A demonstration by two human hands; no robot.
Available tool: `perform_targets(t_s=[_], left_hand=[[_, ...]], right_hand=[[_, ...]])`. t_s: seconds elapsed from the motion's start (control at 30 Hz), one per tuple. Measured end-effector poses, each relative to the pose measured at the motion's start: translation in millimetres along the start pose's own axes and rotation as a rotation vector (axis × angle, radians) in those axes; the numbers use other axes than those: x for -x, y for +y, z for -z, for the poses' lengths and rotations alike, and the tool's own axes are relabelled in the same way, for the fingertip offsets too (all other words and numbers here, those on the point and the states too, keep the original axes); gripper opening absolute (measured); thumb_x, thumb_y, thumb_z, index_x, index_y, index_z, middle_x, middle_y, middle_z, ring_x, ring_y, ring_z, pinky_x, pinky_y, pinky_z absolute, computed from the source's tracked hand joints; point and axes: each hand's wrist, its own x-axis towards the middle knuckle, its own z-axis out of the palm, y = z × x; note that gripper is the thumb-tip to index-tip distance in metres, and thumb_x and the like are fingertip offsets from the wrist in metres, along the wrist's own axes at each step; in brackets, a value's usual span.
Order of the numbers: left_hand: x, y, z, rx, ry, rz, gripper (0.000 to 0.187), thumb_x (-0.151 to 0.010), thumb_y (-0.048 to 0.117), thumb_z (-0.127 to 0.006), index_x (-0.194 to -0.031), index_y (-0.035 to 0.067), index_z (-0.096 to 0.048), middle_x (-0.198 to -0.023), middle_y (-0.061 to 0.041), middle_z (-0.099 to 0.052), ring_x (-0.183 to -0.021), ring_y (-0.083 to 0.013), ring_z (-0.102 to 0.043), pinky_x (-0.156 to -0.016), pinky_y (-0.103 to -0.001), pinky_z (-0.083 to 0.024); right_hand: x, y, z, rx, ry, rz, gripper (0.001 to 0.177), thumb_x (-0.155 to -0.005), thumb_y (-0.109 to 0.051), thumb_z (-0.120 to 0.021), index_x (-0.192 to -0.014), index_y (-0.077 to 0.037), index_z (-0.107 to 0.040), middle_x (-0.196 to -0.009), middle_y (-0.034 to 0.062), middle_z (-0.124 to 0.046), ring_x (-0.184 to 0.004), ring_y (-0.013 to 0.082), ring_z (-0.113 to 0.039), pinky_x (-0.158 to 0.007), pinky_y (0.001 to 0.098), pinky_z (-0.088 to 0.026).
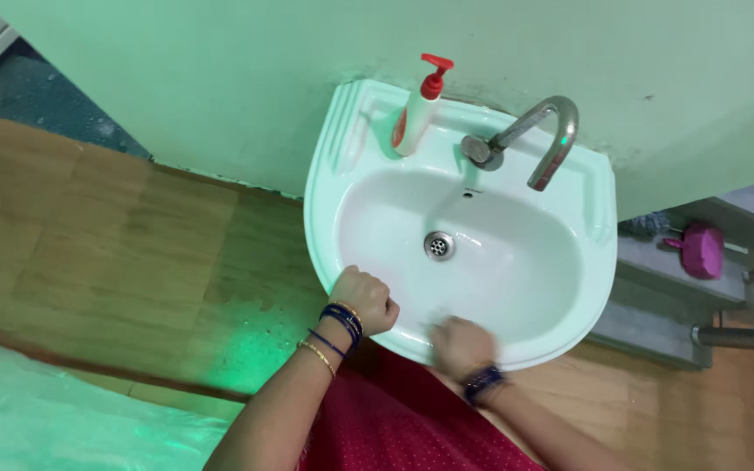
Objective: The person cleans a sink by rinsing the basin with water, applying liquid soap from a dispenser, and scrubbing the basin, faucet, and rim by hand.
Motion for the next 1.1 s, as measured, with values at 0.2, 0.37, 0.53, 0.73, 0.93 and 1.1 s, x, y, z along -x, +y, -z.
perform_targets(t_s=[0.2, 0.37, 0.53, 0.73, 0.93, 1.1], left_hand=[[-11, 7, -11, -0.151, -0.319, 0.087, 0.046, -0.097, 0.039, -0.044, -0.080, 0.013, -0.078, -0.081, -0.012, -0.077, -0.080, -0.0273, -0.071, -0.091, -0.041, -0.044], [-11, 90, -52, -0.045, -0.351, -0.066, 0.030, -0.089, 0.030, -0.053, -0.100, 0.021, -0.079, -0.103, -0.008, -0.077, -0.098, -0.0288, -0.070, -0.086, -0.055, -0.049], [-35, 194, -60, 0.335, -0.186, 0.054, 0.064, -0.098, 0.043, -0.048, -0.145, -0.001, -0.047, -0.119, -0.026, -0.066, -0.108, -0.0390, -0.064, -0.090, -0.054, -0.049], [-29, 170, -62, 0.535, 0.125, 0.102, 0.079, -0.094, 0.043, -0.054, -0.153, -0.005, -0.034, -0.156, -0.038, -0.038, -0.122, -0.0507, -0.058, -0.092, -0.053, -0.052], [-6, 113, 4, 0.689, -0.111, 0.389, 0.067, -0.092, 0.052, -0.057, -0.132, -0.002, -0.052, -0.119, -0.026, -0.067, -0.105, -0.0386, -0.068, -0.092, -0.046, -0.054], [-10, 112, 26, 0.723, 0.068, 0.632, 0.044, -0.094, 0.047, -0.054, -0.109, 0.007, -0.067, -0.107, -0.021, -0.072, -0.089, -0.0377, -0.068, -0.079, -0.050, -0.054]], right_hand=[[-13, -52, -2, -0.204, -0.001, -0.093, 0.037, -0.103, -0.035, -0.050, -0.083, -0.009, -0.067, -0.086, 0.0155, -0.071, -0.078, 0.0368, -0.068, -0.073, 0.0495, -0.055], [31, 101, 3, -0.181, 0.177, 0.225, 0.030, -0.082, -0.030, -0.063, -0.104, -0.020, -0.080, -0.096, 0.0115, -0.074, -0.086, 0.0330, -0.068, -0.079, 0.0487, -0.055], [5, 212, 59, -0.013, 0.119, 0.392, 0.029, -0.076, -0.027, -0.057, -0.091, -0.012, -0.076, -0.103, 0.0109, -0.075, -0.095, 0.0315, -0.068, -0.092, 0.0489, -0.053], [22, 98, 38, -0.170, 0.035, 0.133, 0.029, -0.078, -0.034, -0.065, -0.098, -0.017, -0.076, -0.092, 0.0086, -0.076, -0.082, 0.0309, -0.071, -0.075, 0.0475, -0.056], [4, -4, 37, -0.614, 0.092, -0.133, 0.039, -0.077, -0.027, -0.074, -0.112, -0.011, -0.066, -0.092, 0.0133, -0.077, -0.081, 0.0298, -0.073, -0.074, 0.0426, -0.059], [-38, -1, 13, -0.972, 0.131, -0.336, 0.051, -0.091, -0.033, -0.068, -0.124, -0.001, -0.045, -0.103, 0.0222, -0.069, -0.089, 0.0326, -0.071, -0.078, 0.0407, -0.056]])
